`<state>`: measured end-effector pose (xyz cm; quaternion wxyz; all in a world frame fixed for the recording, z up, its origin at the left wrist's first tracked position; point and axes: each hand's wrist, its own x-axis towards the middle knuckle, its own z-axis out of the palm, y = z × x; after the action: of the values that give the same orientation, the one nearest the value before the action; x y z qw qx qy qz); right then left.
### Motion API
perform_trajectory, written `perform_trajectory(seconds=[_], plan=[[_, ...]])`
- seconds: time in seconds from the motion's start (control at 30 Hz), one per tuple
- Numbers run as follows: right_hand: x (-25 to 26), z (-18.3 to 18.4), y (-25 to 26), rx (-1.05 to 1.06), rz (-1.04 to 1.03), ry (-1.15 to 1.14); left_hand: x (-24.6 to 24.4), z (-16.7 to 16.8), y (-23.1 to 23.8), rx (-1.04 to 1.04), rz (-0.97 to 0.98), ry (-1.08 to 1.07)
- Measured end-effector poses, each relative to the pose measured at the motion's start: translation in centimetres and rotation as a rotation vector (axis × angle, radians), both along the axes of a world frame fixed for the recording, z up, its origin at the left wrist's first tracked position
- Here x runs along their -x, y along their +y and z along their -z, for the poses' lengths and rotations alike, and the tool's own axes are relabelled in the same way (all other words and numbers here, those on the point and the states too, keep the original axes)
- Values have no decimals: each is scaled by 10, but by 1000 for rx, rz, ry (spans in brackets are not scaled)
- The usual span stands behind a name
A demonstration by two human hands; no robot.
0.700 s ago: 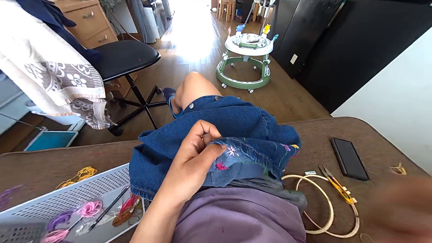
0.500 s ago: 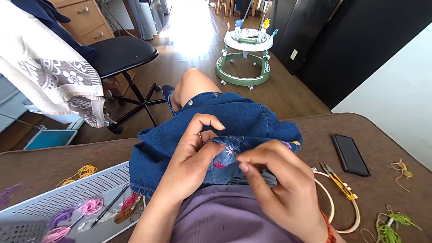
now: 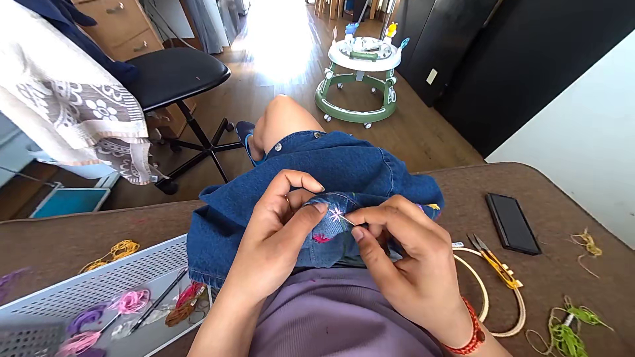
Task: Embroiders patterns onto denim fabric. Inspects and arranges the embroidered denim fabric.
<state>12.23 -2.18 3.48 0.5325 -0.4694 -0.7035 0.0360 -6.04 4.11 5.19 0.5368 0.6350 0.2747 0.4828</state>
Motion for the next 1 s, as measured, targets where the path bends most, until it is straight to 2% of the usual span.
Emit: perform_trajectory(seconds=[1.0], plan=[[-6,-9,-3,38,-52,-6,6,0,0,-43,66,-20]])
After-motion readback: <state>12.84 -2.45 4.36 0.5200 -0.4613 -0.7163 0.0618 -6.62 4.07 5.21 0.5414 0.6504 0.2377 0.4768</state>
